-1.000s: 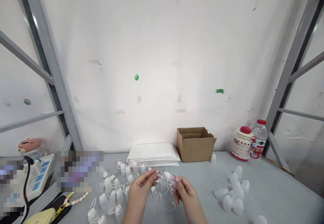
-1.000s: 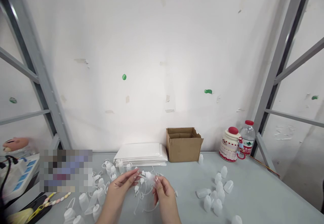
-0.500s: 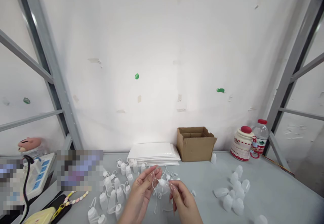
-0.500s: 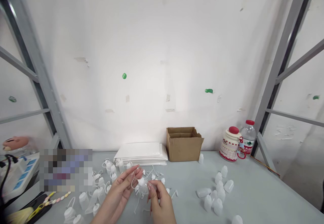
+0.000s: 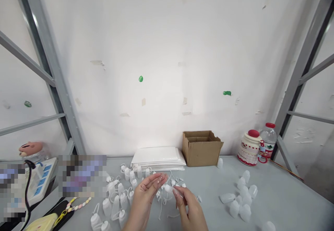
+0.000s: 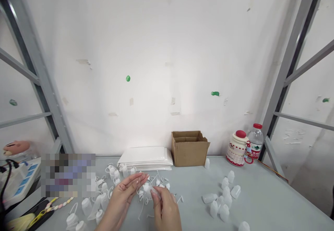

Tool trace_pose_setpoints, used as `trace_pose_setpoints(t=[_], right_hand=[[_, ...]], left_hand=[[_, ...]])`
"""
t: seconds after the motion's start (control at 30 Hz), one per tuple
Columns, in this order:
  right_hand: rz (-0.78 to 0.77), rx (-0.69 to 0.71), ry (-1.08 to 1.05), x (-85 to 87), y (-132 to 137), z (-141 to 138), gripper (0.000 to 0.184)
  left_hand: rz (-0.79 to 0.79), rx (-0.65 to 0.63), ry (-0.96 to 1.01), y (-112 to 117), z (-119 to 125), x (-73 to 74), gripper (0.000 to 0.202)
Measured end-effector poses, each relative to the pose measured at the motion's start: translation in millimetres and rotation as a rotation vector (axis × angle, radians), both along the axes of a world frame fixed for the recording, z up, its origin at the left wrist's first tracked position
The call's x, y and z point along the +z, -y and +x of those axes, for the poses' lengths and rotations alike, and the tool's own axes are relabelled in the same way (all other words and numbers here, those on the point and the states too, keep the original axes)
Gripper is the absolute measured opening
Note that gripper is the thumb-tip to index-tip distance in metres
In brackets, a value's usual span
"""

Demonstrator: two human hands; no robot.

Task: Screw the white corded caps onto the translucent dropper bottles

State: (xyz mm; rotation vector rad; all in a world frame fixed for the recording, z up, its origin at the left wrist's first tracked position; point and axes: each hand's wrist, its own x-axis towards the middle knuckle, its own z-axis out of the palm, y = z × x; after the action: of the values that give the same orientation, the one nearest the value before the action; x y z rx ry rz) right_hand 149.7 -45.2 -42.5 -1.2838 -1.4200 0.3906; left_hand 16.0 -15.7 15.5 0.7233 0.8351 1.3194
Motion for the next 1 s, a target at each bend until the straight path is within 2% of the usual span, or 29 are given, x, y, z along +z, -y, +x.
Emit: trace_pose_setpoints(t=[0.1,0.23,0.47,0.67,0.83,1.0], right_hand=[[0.090,-0.087,0.157,-3.7,1.3,0.2,0.037],[0.123,-0.134,0.226,-6.1,0.2,-0.2,0.040],[0.046,-0.092,0.121,2.7,-0.3,0.4,0.042],[0.016,-0.080,0.074,4.3,0.7,-1.4,0.044],[0.002,-0.101,0.062,3.0,0.5,-2.5,0.048],[-0.015,-0.072,0.105,0.1,-1.4,1.7,0.044]], left_hand=[[0.022,0.019,-0.058,-0.3,2.4,-3.8,0.033],[0.020,0.034,-0.103,1.4,7.0,-11.1,0.032],[-0.073,0.020,0.035,2.3,10.9,-14.4,0.033],[-0.026,-0.061,-0.016,2.0,9.1,-14.6,0.032],[0.022,-0.067,-0.081,4.2,11.2,-18.5,0.032],[0.066,-0.040,-0.143,3.7,12.8,-20.0,0.031]])
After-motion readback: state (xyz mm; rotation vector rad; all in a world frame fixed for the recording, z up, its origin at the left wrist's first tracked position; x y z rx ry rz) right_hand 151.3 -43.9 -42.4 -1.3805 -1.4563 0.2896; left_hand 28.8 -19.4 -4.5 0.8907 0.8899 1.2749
